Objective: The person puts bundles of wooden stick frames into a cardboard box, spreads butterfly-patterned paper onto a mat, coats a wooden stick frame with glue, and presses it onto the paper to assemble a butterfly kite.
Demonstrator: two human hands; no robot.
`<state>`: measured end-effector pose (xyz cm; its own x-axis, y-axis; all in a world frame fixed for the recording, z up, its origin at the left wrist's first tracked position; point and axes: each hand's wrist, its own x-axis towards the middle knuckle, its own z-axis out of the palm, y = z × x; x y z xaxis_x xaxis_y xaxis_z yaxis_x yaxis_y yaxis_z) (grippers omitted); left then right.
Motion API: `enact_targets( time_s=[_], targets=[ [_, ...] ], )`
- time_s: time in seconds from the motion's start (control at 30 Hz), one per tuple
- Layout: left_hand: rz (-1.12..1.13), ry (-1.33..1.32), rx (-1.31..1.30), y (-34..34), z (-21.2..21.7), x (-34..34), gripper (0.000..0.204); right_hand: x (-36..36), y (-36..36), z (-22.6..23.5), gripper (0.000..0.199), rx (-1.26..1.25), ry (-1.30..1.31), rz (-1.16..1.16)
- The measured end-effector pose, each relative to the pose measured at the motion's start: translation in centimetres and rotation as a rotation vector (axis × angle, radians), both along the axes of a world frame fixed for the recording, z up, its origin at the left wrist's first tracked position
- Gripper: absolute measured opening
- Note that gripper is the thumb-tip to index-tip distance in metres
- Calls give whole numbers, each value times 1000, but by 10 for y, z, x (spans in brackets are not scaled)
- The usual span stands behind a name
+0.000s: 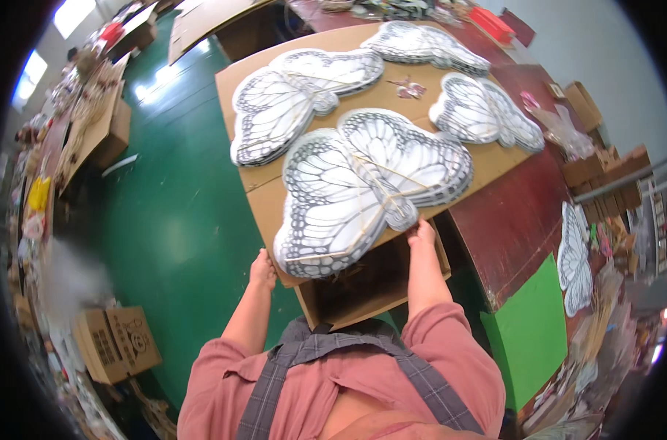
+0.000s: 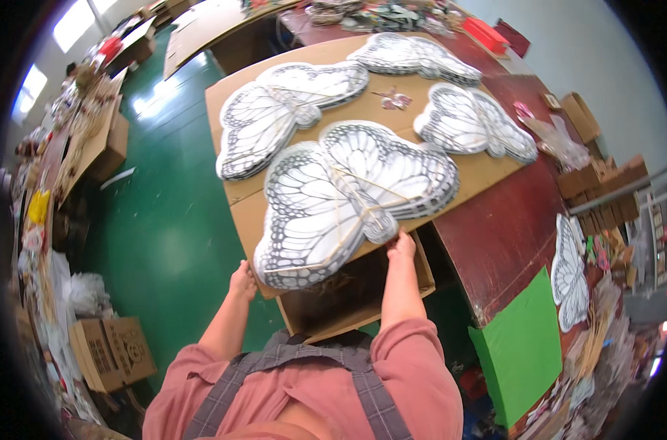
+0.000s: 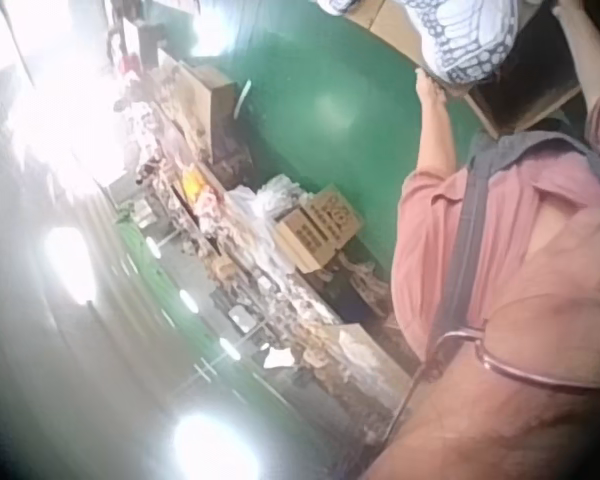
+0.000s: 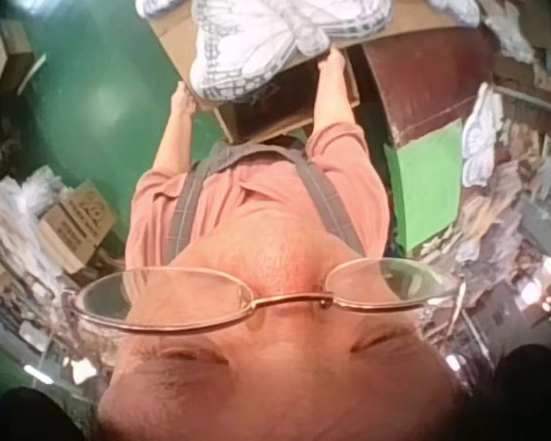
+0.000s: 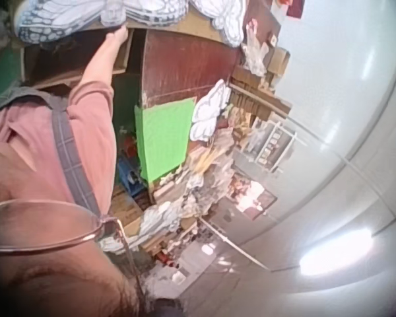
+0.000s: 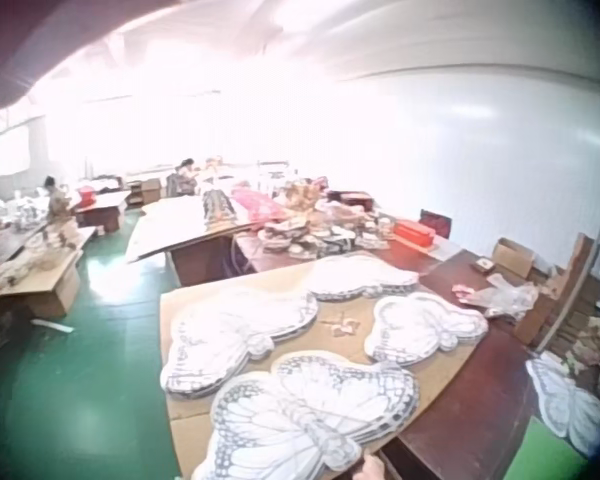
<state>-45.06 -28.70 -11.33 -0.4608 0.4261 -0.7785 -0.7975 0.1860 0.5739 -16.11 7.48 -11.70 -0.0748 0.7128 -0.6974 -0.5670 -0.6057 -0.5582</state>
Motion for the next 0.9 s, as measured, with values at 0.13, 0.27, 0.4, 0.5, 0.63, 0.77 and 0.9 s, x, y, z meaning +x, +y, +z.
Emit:
enact_targets(
  time_s=[0.13,0.27,0.4,0.5,0.63,0.77,0.9],
  targets=[
    [-25,41,-22,60,24,7,36,57,-1,-2,22,36,87,-36],
    [-78,215,135,76,15,-31,37,33,-4,-14,11,110,1,-148],
    [-36,199,199,67,-12,-74,38,-3,-7,-11,9,98,-9,-102],
    [-68,176,196,65,0,-78,39,-13,-13,-8,12,92,-13,-100],
    [-57,203,149,59,1,-87,38,-26,-15,7,14,116,27,-84],
    [-67,186,72,53,5,-91,38,-28,-25,14,19,75,7,-61],
    [-40,171,42,53,18,-84,38,-30,-27,5,21,71,28,-60]
  ],
)
